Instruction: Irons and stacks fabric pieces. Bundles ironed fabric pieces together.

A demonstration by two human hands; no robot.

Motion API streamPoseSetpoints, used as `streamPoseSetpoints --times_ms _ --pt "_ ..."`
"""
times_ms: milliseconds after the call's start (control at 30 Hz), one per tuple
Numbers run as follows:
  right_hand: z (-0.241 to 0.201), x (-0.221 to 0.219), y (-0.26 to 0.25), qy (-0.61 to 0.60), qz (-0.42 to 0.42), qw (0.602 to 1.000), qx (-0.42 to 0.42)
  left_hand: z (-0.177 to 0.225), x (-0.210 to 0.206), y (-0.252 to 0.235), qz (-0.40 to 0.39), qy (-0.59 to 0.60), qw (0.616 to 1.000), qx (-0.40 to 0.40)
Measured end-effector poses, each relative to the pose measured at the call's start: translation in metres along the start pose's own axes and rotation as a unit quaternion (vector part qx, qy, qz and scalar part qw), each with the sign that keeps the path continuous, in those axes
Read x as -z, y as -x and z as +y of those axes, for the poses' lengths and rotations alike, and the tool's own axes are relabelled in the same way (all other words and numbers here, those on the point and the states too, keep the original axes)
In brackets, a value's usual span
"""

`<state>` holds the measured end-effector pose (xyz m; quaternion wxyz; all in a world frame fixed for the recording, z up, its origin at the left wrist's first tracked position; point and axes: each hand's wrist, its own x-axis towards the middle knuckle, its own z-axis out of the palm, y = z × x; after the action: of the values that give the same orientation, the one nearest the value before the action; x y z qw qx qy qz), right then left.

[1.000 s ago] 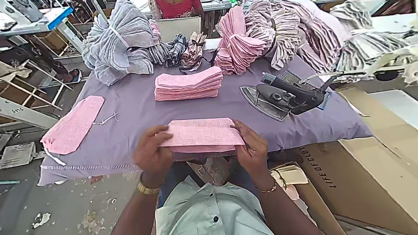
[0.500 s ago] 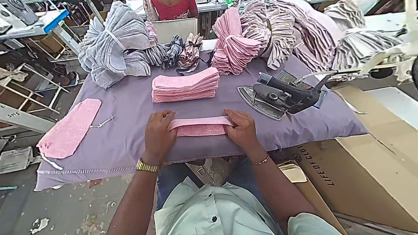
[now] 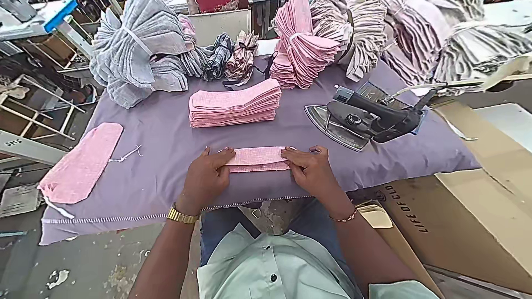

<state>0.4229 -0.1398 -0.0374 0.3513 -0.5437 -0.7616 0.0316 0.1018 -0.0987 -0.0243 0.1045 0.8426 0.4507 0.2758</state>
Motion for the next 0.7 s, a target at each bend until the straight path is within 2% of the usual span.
streamPoseSetpoints --times_ms 100,200,333,467,600,700 --pt "0.013 0.015 -0.004 -0.101 -0.074 0.992 -0.024 -0.017 0.015 0.000 -0.048 0.122 0.991 -0.030" --pt "0.029 0.025 -0.006 -0.173 -0.104 0.979 0.021 -0.030 0.025 0.000 -0.087 0.175 0.979 -0.066" --pt "0.031 0.012 0.001 -0.149 -0.026 0.986 0.075 -0.029 0.022 0.003 -0.074 0.159 0.981 -0.086" --pt "0.019 0.000 0.004 -0.081 0.058 0.994 0.045 -0.024 0.010 0.005 -0.020 0.099 0.992 -0.073" --pt "0.016 -0.004 0.001 -0.061 0.074 0.995 0.004 -0.016 0.004 0.005 0.044 0.085 0.995 -0.033" --pt "0.016 -0.001 0.000 -0.076 0.053 0.995 -0.022 -0.015 0.007 0.003 0.045 0.111 0.993 -0.004"
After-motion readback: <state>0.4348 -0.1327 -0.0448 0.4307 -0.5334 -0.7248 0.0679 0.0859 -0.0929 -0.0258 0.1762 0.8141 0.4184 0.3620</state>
